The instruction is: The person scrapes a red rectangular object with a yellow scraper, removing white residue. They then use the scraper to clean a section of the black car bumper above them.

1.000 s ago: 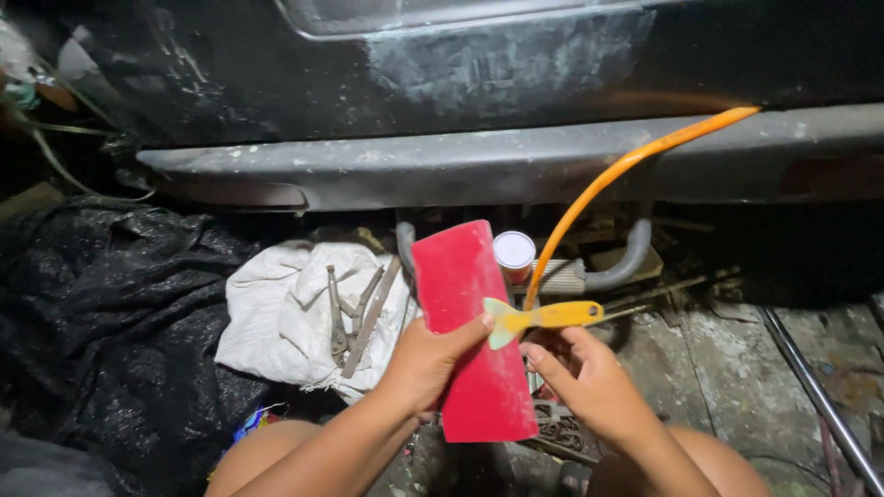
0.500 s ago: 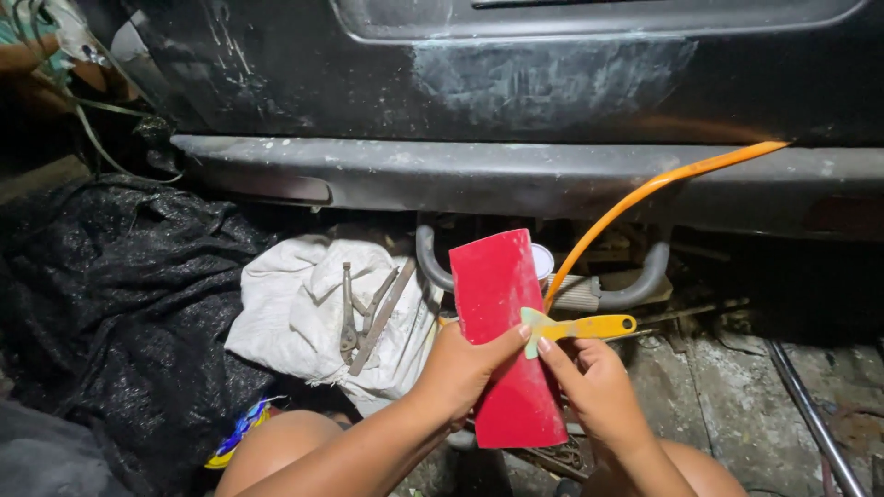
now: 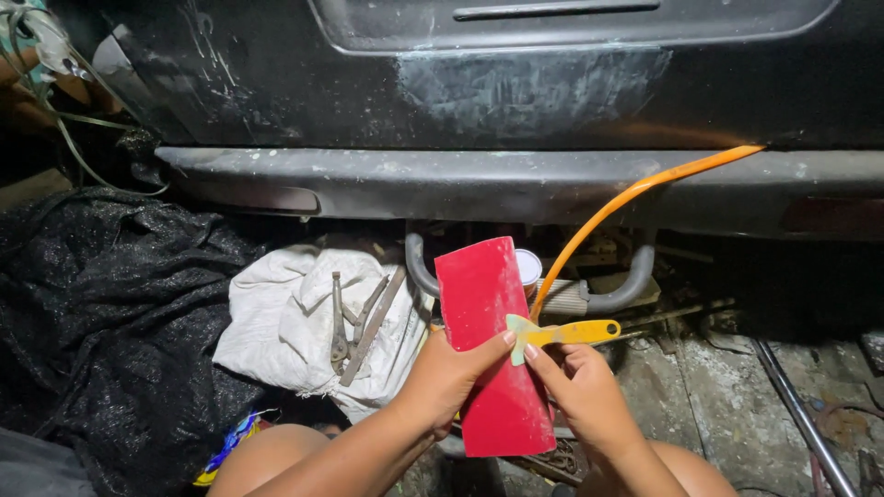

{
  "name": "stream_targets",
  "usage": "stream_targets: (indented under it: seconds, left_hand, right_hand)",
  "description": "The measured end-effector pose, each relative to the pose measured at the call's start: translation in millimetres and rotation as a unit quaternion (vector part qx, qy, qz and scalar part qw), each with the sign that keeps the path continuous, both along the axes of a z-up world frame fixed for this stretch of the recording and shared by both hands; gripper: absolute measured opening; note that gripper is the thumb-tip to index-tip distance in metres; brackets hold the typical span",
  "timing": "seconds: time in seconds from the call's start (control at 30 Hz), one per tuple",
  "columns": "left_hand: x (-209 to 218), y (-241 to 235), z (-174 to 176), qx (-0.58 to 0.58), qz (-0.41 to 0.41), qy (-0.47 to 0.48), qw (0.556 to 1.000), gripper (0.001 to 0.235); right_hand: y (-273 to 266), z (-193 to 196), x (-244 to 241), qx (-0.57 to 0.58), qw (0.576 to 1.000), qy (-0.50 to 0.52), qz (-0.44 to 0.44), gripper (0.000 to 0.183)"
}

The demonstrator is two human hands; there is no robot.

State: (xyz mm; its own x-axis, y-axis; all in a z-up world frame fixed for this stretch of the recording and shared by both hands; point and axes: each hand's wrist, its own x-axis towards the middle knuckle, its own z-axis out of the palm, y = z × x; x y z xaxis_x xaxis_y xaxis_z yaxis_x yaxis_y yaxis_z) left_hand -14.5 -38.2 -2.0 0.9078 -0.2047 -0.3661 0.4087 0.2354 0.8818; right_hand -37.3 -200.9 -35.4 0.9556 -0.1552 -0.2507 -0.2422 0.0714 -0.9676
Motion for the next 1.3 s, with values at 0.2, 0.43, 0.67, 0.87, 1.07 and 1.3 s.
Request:
stream_targets:
  seconds: [0.2,0.43,0.67,0.87,1.07,1.3]
  left_hand:
    - [0.3,0.1,2.5,-0.005,0.002,-0.002,1.0,0.038]
    - [-1.4,0.4,12.4,0.043,-0.01,0.057,0.997,0.043]
    - [-4.5,-2.5,12.5,0.026,0.001,0.035,0.999,0.04]
    - [-5.8,-6.9,7.2,-0.01,0.039,0.019,0.999,0.04]
    - [5.6,3.5,4.4,-0.101,0.088,0.094,0.986,0.045]
    - [16.4,22.5,-0.9,-0.182,0.087,0.139,0.97,0.048]
  right_hand:
    - [-2.7,-3.8,1.1,0.018,0.999,-0.026,0.017,0.032]
    - [-5.0,4.6,-2.1,-0.002,0.999,0.035,0.024,0.03]
    - [-11.3,-4.7,-1.5,0.001,0.999,0.013,0.047,0.026]
    - [-14.5,-16.5,2.9,-0.04,0.998,0.015,0.042,0.033]
    - [-14.5,-18.8,6.1,0.104,0.993,-0.026,0.042,0.042]
    - [-21.5,-27.9,19.4,0.077,0.995,-0.044,0.043,0.048]
